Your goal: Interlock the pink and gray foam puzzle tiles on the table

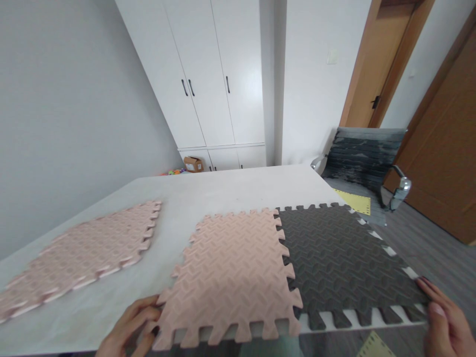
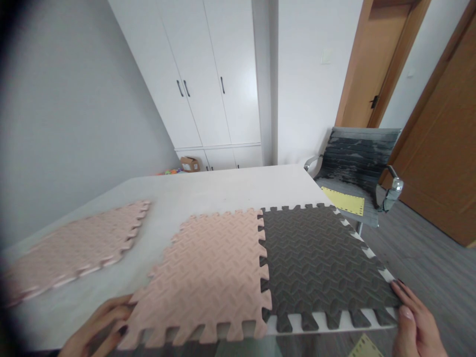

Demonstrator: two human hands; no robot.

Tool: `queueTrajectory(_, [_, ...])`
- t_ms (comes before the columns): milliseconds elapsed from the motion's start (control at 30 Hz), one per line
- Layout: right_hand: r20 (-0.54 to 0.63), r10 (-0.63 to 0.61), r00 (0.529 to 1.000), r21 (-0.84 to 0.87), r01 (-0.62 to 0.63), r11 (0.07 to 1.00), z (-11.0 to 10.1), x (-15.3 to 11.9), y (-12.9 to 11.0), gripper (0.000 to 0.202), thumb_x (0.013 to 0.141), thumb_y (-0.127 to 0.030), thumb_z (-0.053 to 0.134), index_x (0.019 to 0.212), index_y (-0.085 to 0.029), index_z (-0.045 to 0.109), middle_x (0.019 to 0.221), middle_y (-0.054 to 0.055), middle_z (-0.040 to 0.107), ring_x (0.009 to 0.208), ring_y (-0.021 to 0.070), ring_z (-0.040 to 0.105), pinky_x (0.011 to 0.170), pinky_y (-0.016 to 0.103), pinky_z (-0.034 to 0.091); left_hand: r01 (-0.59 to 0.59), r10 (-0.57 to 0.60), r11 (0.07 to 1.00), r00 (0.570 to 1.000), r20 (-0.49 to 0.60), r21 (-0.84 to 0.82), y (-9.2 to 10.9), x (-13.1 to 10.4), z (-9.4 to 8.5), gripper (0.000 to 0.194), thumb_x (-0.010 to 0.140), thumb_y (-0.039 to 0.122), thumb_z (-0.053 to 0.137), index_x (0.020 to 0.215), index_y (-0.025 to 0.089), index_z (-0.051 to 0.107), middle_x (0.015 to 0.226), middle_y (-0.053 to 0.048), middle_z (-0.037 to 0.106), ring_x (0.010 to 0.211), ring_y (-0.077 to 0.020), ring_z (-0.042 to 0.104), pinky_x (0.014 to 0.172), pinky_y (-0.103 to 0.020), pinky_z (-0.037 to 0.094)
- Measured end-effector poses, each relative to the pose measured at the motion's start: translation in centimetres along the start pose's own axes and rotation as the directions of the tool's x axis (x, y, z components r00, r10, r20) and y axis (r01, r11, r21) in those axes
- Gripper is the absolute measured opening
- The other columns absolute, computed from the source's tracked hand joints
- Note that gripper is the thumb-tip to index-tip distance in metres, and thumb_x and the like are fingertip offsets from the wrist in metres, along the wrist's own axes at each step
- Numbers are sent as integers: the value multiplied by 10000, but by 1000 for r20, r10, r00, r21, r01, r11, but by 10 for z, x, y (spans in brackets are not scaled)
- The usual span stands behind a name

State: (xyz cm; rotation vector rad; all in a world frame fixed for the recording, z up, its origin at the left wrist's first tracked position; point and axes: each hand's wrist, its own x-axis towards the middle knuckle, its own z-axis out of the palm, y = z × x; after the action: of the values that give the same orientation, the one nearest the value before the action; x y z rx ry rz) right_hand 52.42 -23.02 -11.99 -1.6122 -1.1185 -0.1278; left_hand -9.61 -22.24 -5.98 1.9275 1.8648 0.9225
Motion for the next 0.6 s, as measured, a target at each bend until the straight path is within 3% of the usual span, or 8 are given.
queueTrajectory(133, [-14,-10,1000,-4,10,1000,0,0,0,469,930,-406,401,1211,-84,594,1285,151,556,1222,312,487,1106,494,305,-78,108,982,979,-171,172,10,3,4,307,719,471,632,984,319,670,1150,-62,628,1083,-317,591,975,-497,457])
queueTrajectory(233, [-18,-19,1000,11,20,1000,1,0,-1,449,928,-393,412,1196,-87,603,1278,148,561,1220,310,489,1102,492,311,-216,267,945,945,-192,247,55,7,25,372,759,447,596,1120,358,601,1215,-43,613,1093,-299,603,908,-464,525])
queueTrajectory(300, [-30,-22,999,11,22,1000,2,0,-3,446,930,-387,410,1190,-84,606,1274,151,562,1219,309,490,1101,492,309,-366,406,888,909,-97,279,98,10,51,471,757,392,624,1218,367,534,1272,-40,594,1137,-271,590,929,-410,533])
queueTrajectory(367, [-35,-26,999,12,26,1000,3,0,-6,446,933,-382,406,1187,-74,606,1271,156,562,1218,308,491,1100,489,310,-547,553,805,832,44,230,140,12,82,587,739,372,640,1299,339,467,1310,-54,577,1178,-259,567,1021,-429,474])
queueTrajectory(433, [-38,-35,999,11,35,999,3,0,-7,446,934,-377,406,1185,-66,604,1268,160,563,1216,308,492,1100,486,310,-641,619,755,766,172,137,173,14,111,652,729,339,645,1342,291,426,1337,-75,555,1236,-261,521,1075,-467,416])
queueTrajectory(500, [-37,-38,999,14,39,999,2,1,-8,441,935,-373,409,1183,-66,604,1265,159,565,1215,307,493,1099,483,311,-633,600,769,763,240,88,192,15,132,701,710,314,654,1360,243,402,1359,-106,531,1287,-279,467,1099,-506,375])
queueTrajectory(600, [-38,-45,998,18,46,999,2,0,-7,445,935,-378,412,1192,-66,598,1278,157,557,1220,308,489,1099,484,308,-581,544,811,792,276,67,199,16,145,695,690,295,653,1339,229,415,1378,-123,503,1327,-304,411,1102,-565,348])
